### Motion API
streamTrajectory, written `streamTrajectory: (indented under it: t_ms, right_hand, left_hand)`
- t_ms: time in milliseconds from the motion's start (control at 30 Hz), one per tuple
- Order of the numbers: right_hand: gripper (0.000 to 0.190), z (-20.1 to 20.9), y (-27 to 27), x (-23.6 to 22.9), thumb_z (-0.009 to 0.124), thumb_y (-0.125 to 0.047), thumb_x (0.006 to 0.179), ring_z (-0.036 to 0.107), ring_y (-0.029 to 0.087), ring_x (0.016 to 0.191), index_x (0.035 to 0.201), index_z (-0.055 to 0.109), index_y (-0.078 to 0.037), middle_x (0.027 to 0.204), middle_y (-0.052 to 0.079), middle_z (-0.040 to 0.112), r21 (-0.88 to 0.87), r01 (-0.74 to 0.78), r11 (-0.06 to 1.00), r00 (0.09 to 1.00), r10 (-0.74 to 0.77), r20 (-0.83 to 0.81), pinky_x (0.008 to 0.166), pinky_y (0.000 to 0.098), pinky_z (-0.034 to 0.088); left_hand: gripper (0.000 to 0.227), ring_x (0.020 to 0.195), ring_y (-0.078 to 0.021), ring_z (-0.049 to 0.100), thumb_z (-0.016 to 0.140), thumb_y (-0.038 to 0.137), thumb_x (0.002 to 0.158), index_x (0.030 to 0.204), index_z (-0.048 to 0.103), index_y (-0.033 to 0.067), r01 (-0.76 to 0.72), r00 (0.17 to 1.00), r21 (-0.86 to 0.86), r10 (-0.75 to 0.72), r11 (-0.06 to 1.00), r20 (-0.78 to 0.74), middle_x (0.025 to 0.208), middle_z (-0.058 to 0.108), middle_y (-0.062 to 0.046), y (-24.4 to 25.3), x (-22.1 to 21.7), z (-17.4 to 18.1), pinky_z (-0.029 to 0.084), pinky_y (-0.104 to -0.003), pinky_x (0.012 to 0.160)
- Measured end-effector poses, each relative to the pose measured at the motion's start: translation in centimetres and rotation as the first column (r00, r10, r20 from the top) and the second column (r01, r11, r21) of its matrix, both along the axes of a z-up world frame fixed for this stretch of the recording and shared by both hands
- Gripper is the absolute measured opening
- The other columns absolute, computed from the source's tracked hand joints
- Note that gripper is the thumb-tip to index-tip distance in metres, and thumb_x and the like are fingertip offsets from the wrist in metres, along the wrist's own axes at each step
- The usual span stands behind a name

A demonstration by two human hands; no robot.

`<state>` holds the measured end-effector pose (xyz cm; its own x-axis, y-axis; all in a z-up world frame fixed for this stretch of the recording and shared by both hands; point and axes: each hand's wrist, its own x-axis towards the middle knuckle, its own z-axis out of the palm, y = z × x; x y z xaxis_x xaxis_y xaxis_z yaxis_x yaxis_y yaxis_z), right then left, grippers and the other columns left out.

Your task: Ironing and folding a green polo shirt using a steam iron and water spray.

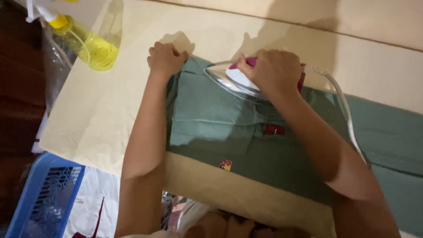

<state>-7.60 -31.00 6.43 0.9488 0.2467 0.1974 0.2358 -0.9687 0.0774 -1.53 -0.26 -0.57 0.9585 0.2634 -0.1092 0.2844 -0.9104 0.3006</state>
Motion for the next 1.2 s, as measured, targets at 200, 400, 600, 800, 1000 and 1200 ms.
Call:
streamTrajectory:
  t_ms: [200, 400, 600, 800, 1000, 1200]
  right_hand:
    - [0.073, -0.9, 0.2, 1.2, 0.052, -0.066, 0.109, 0.043, 0.018, 0.040, 0.056, 0.061, -0.017, 0.046, -0.005, 0.047, -0.007, -0.147, 0.989, 0.978, 0.146, 0.152, 0.039, 0.0324, 0.032]
    - [0.068, -2.4, 3.5, 3.4, 0.064, -0.063, 0.102, 0.043, 0.014, 0.036, 0.051, 0.057, -0.019, 0.043, -0.007, 0.043, 0.102, -0.172, 0.980, 0.905, 0.116, 0.410, 0.035, 0.0314, 0.031]
    - [0.078, -1.7, 4.4, 4.1, 0.043, -0.069, 0.111, 0.047, 0.017, 0.038, 0.053, 0.058, -0.018, 0.046, -0.005, 0.046, -0.005, -0.055, 0.998, 0.983, 0.055, 0.173, 0.036, 0.0338, 0.034]
    - [0.070, -1.7, -0.6, 4.5, 0.056, -0.061, 0.115, 0.044, 0.012, 0.039, 0.063, 0.067, -0.016, 0.048, -0.006, 0.049, 0.088, -0.183, 0.979, 0.949, 0.152, 0.278, 0.038, 0.0296, 0.034]
    - [0.087, 0.6, -8.8, 2.3, 0.034, -0.082, 0.120, 0.060, 0.021, 0.055, 0.080, 0.074, -0.016, 0.060, 0.001, 0.062, -0.137, 0.128, 0.982, 0.991, -0.122, 0.052, 0.058, 0.0402, 0.043]
    - [0.084, 3.1, -14.2, -3.6, 0.027, -0.074, 0.120, 0.070, 0.024, 0.061, 0.070, 0.069, -0.020, 0.061, 0.001, 0.068, -0.262, 0.223, 0.939, 0.973, -0.229, 0.008, 0.054, 0.0342, 0.039]
  left_hand:
    - [0.030, 0.124, -0.0394, 0.045, 0.072, 0.047, 0.087, 0.088, 0.071, 0.0165, 0.000, 0.996, -0.092, 0.008, 0.996, 0.084, 0.126, 0.056, -0.012, 0.5, 0.9, -0.6, 0.037, -0.052, 0.099]
    - [0.036, 0.125, -0.0359, 0.046, 0.073, 0.055, 0.087, 0.091, 0.074, 0.0195, -0.060, 0.998, -0.067, 0.062, 0.996, 0.030, 0.130, 0.056, -0.008, 1.3, 2.0, -1.5, 0.036, -0.048, 0.102]
    - [0.037, 0.121, -0.0362, 0.048, 0.068, 0.053, 0.091, 0.080, 0.068, 0.0172, -0.023, 0.998, -0.065, 0.027, 0.998, 0.065, 0.122, 0.057, -0.007, 1.5, 1.6, -2.0, 0.037, -0.047, 0.096]
    - [0.031, 0.115, -0.0316, 0.049, 0.070, 0.042, 0.091, 0.072, 0.064, 0.0185, -0.053, 0.990, -0.049, 0.059, 0.997, 0.129, 0.118, 0.057, -0.005, 1.3, 1.8, -2.6, 0.037, -0.046, 0.093]
    - [0.033, 0.122, -0.0336, 0.047, 0.066, 0.047, 0.093, 0.104, 0.074, 0.0175, -0.047, 0.993, -0.019, 0.049, 0.999, 0.104, 0.129, 0.055, -0.006, 0.8, 1.6, -2.0, 0.035, -0.050, 0.101]
    - [0.051, 0.121, -0.0421, 0.048, 0.065, 0.052, 0.095, 0.124, 0.066, 0.0112, 0.152, 0.966, 0.107, -0.170, 0.983, 0.193, 0.129, 0.051, -0.013, -3.1, -3.0, 4.6, 0.033, -0.059, 0.099]
